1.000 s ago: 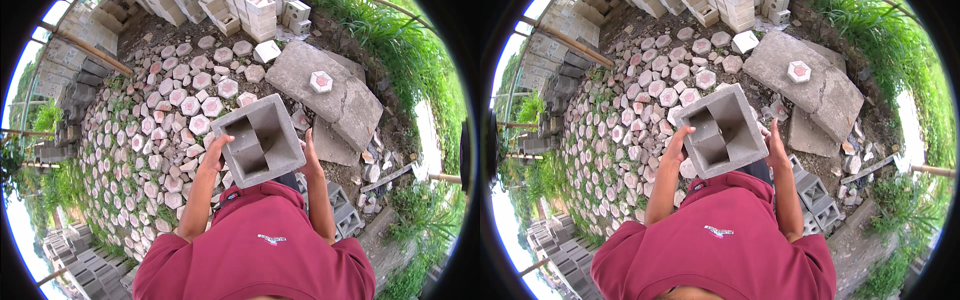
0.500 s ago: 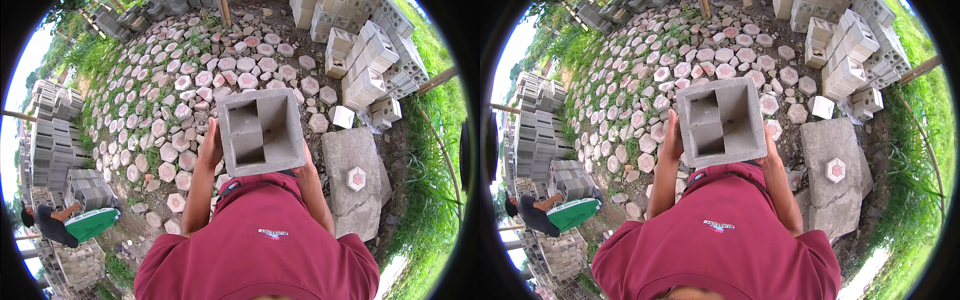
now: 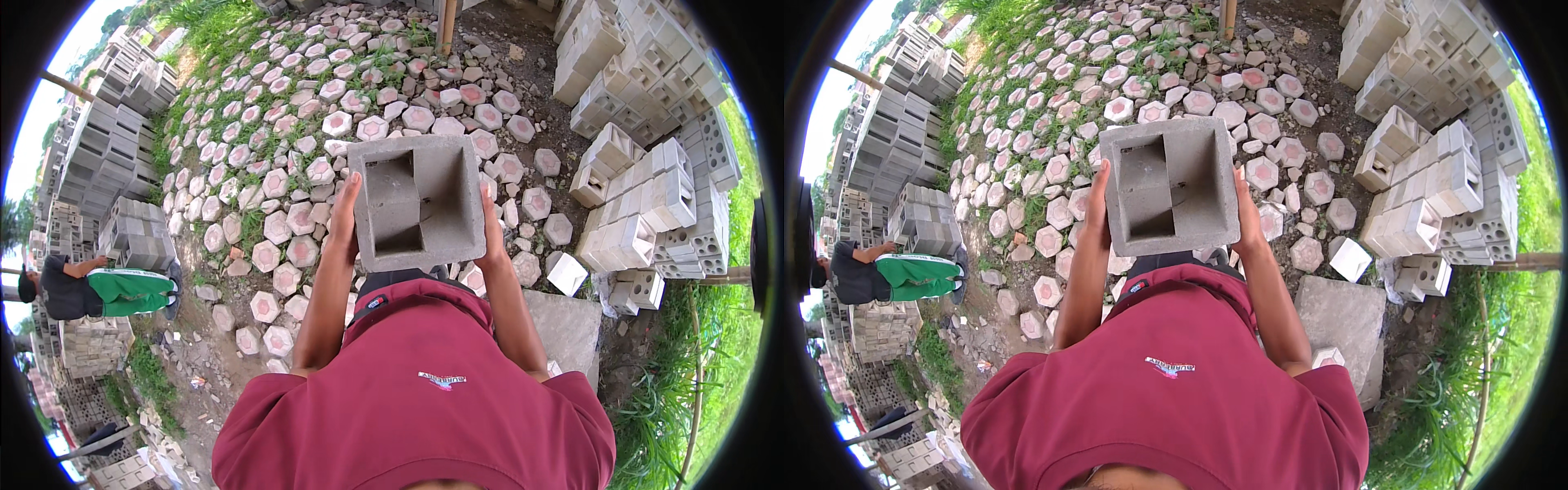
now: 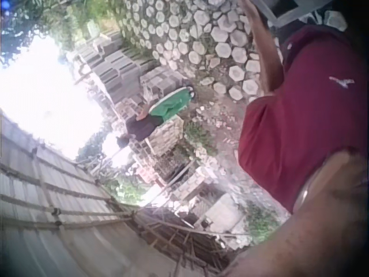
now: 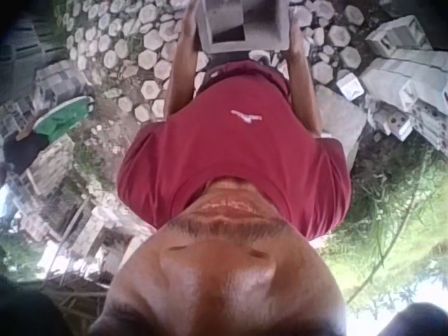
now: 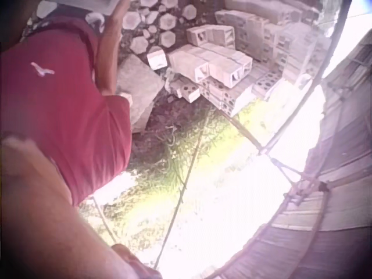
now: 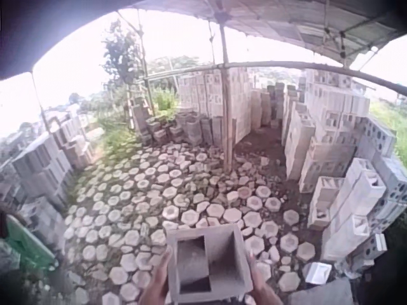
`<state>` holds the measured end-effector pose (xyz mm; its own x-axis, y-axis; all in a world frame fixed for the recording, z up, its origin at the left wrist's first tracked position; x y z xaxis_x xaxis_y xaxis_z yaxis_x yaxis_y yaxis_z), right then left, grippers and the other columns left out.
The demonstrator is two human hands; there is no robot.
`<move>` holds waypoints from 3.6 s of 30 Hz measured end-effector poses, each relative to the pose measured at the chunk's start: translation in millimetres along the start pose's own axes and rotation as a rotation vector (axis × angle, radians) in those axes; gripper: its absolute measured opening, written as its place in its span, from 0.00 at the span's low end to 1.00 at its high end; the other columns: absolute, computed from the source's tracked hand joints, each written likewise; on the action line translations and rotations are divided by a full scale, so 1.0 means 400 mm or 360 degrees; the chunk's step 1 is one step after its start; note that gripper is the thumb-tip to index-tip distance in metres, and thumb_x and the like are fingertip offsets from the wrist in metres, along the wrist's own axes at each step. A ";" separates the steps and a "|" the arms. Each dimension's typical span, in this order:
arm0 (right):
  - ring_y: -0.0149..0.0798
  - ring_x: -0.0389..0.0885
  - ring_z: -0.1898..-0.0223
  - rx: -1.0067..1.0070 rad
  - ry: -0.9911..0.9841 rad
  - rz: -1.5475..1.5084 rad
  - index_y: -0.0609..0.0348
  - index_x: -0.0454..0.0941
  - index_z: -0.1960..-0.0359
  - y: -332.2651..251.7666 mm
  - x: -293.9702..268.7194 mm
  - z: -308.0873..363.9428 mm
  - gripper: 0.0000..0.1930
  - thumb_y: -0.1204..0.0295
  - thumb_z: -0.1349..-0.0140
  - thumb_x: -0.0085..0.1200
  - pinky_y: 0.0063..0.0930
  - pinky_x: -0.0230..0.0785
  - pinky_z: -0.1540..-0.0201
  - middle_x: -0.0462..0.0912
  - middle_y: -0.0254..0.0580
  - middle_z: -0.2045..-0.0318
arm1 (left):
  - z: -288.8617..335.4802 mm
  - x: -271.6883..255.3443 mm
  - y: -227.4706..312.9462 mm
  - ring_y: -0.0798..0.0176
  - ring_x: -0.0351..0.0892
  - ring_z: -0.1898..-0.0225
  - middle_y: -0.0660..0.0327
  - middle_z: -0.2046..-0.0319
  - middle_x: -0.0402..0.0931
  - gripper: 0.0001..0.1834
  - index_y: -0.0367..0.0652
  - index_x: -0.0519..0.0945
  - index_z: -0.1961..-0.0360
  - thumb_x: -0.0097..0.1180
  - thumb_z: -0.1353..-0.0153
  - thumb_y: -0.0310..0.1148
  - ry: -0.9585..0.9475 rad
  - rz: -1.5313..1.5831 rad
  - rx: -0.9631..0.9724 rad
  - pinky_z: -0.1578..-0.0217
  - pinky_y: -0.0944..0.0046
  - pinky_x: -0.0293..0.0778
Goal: The person picks up hollow cinder blocks from a central pile and stacks them onto an existing wall of blocks one at a time by hand.
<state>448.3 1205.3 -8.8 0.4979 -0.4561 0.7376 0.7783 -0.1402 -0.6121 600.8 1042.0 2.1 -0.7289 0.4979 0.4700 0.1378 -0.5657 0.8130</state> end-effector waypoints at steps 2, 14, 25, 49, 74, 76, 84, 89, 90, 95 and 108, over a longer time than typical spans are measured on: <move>0.40 0.66 0.36 -0.0020 -0.0022 0.0026 0.54 0.52 0.29 -0.015 0.003 -0.041 0.34 0.46 0.28 0.36 0.36 0.62 0.36 0.63 0.43 0.34 | -0.038 -0.045 -0.002 0.59 0.76 0.49 0.54 0.47 0.72 0.37 0.38 0.66 0.38 0.50 0.36 0.57 0.0104 -0.0104 0.0036 0.49 0.57 0.72; 0.44 0.63 0.35 0.0073 -0.0043 0.0707 0.58 0.48 0.29 -0.222 0.087 -0.457 0.41 0.47 0.34 0.48 0.38 0.62 0.38 0.61 0.51 0.35 | -0.410 -0.046 0.113 0.59 0.75 0.49 0.54 0.47 0.72 0.35 0.36 0.64 0.37 0.54 0.36 0.51 0.0058 0.0152 0.0156 0.49 0.61 0.71; 0.45 0.71 0.43 0.0165 0.0218 0.0825 0.61 0.50 0.31 -0.406 0.206 -0.875 0.44 0.52 0.41 0.59 0.36 0.72 0.50 0.65 0.54 0.40 | -0.762 -0.027 0.433 0.59 0.59 0.35 0.51 0.36 0.63 0.45 0.31 0.55 0.31 0.54 0.37 0.54 0.0400 -0.0291 0.0392 0.34 0.63 0.49; 0.44 0.72 0.41 0.0311 -0.0141 0.0675 0.65 0.46 0.30 -0.745 0.301 -2.082 0.47 0.50 0.40 0.60 0.36 0.73 0.47 0.63 0.52 0.37 | -1.787 0.022 0.942 0.58 0.76 0.53 0.51 0.50 0.73 0.40 0.37 0.60 0.35 0.62 0.48 0.35 0.0438 0.0039 0.0350 0.52 0.60 0.73; 0.42 0.77 0.52 0.0345 0.0110 0.0558 0.62 0.56 0.37 -0.632 0.713 -3.084 0.37 0.69 0.47 0.60 0.38 0.76 0.54 0.73 0.49 0.50 | -2.729 -0.553 1.504 0.61 0.79 0.62 0.51 0.58 0.76 0.45 0.32 0.57 0.33 0.59 0.55 0.29 0.0432 -0.0169 0.0164 0.61 0.63 0.76; 0.42 0.78 0.53 0.0367 0.0155 0.0548 0.62 0.58 0.38 -0.615 0.751 -3.167 0.35 0.69 0.47 0.60 0.38 0.77 0.55 0.74 0.48 0.51 | -2.789 -0.576 1.570 0.61 0.79 0.62 0.52 0.58 0.77 0.42 0.33 0.60 0.35 0.59 0.55 0.28 0.0298 -0.0183 0.0098 0.60 0.62 0.76; 0.41 0.80 0.57 0.0424 0.0198 0.0508 0.62 0.63 0.42 -0.607 0.802 -3.479 0.30 0.70 0.45 0.59 0.36 0.77 0.56 0.76 0.47 0.54 | -3.062 -0.673 1.703 0.61 0.80 0.65 0.53 0.59 0.77 0.39 0.34 0.63 0.38 0.60 0.55 0.27 0.0309 -0.0102 -0.0061 0.64 0.63 0.77; 0.40 0.80 0.56 0.0467 0.0152 0.0524 0.63 0.62 0.41 -0.687 0.827 -3.736 0.30 0.69 0.45 0.58 0.38 0.77 0.55 0.76 0.47 0.54 | -3.296 -0.670 1.788 0.60 0.79 0.64 0.53 0.60 0.76 0.39 0.33 0.62 0.37 0.58 0.54 0.27 0.0322 -0.0058 -0.0058 0.63 0.63 0.77; 0.40 0.80 0.56 0.0489 0.0146 0.0515 0.63 0.62 0.41 -0.703 0.845 -3.788 0.30 0.69 0.45 0.58 0.38 0.77 0.55 0.76 0.47 0.54 | -3.350 -0.679 1.804 0.60 0.79 0.64 0.53 0.60 0.76 0.39 0.33 0.62 0.37 0.58 0.54 0.27 0.0345 -0.0061 -0.0065 0.63 0.63 0.77; 0.39 0.78 0.55 0.0460 0.0222 0.0615 0.63 0.61 0.40 -0.825 0.846 -4.071 0.30 0.70 0.44 0.57 0.36 0.76 0.55 0.75 0.47 0.53 | -3.642 -0.652 1.903 0.58 0.79 0.64 0.49 0.57 0.75 0.44 0.33 0.55 0.33 0.58 0.54 0.26 0.0325 0.0063 -0.0020 0.62 0.59 0.78; 0.41 0.73 0.46 0.0579 0.0626 0.0812 0.64 0.58 0.36 -1.037 0.706 -4.482 0.36 0.62 0.42 0.61 0.35 0.70 0.46 0.71 0.49 0.45 | -4.258 -0.597 1.870 0.61 0.79 0.61 0.49 0.57 0.77 0.45 0.30 0.56 0.33 0.60 0.54 0.22 0.0190 0.0182 -0.0331 0.57 0.64 0.75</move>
<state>-419.9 -441.1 -57.8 0.7109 -0.6776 0.1882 0.5985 0.4424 -0.6680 -264.4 -619.5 -87.4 -0.7920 0.3489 0.5010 0.0920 -0.7429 0.6630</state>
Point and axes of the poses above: each hand's wrist, its own z-axis away from the middle knuckle, its own x-axis out of the palm, y = z × x, the point moved 10 cm from there along -z, towards the middle knuckle
